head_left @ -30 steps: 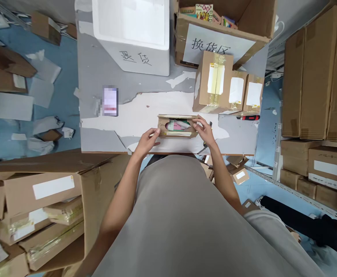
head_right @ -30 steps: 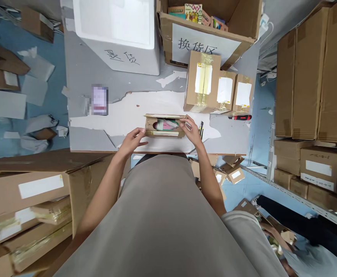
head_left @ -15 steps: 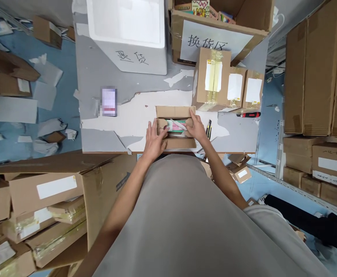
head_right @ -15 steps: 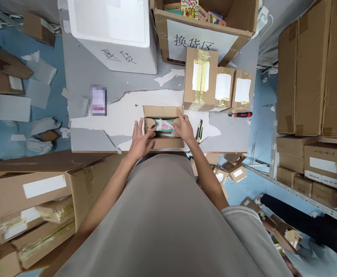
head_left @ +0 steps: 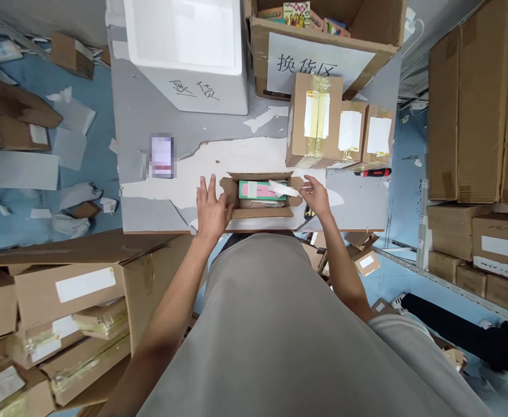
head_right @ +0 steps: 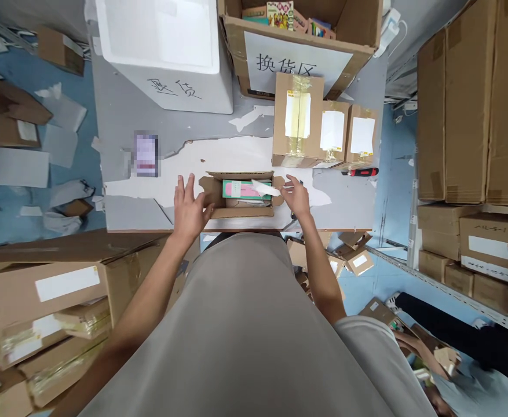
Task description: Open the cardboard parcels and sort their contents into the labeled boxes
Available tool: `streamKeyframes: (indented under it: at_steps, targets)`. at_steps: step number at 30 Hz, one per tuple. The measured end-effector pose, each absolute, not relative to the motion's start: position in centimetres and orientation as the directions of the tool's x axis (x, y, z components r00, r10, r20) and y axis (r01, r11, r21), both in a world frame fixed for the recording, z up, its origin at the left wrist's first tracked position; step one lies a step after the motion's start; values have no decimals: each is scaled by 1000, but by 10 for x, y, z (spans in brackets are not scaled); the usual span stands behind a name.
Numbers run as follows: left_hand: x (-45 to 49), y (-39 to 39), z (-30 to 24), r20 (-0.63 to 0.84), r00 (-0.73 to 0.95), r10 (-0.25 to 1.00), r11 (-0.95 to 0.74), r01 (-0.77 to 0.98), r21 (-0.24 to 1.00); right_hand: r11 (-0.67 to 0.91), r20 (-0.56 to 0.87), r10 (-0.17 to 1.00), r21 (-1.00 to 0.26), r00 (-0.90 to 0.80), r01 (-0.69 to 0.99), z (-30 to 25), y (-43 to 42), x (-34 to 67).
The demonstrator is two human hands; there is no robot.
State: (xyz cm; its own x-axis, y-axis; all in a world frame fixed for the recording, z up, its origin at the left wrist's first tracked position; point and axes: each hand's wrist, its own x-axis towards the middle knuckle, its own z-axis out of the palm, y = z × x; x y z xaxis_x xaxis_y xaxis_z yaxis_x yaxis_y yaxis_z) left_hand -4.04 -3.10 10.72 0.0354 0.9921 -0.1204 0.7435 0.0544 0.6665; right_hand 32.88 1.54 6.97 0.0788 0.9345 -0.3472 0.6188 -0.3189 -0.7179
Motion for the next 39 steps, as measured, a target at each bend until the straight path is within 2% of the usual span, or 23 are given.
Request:
streamKeyframes:
  at_steps: [5,10,15,19,22,25,27,29,31,33,36,39]
  targets:
    - [-31,-27,105,-99,110,989,-9,711,703,-254,-290,954,-631,80,733,79,9,318]
    - [-10,-22,103,-124,339,932,-140,656,742,-163,-255,967,-595,8,787,91,3,294]
    - [35,-2,97,-171,490,855,-188,600,778,-175,-288,958,-601,-7,780,94,5,286]
    - [76,25,86,-335,586,738,-149,625,766,-249,-345,938,-599,35,761,96,6,289]
    - [86,35,81,-507,549,665,-104,740,664,-281,-353,933,-591,70,757,98,4,296]
    - [75,31,83,-570,529,629,-105,784,611,-303,-366,925,-564,96,768,98,1,303]
    - [64,25,91,-567,491,661,-97,805,585,-322,-384,917,-544,112,774,99,-2,304]
    - [52,18,103,-566,383,730,-62,862,503,-329,-374,917,-511,140,794,100,-5,302]
    - [41,12,114,-532,255,808,-14,910,414,-300,-301,938,-455,173,838,101,-7,298]
    - [29,8,124,-434,207,877,-22,919,393,-221,-202,968,-404,149,888,101,-9,294]
    - [10,7,129,-276,284,918,-142,887,440,-21,-153,987,-434,-51,901,97,-8,289]
    - [-8,9,125,-250,353,902,-204,857,474,157,-147,950,-538,-276,828,89,-5,290]
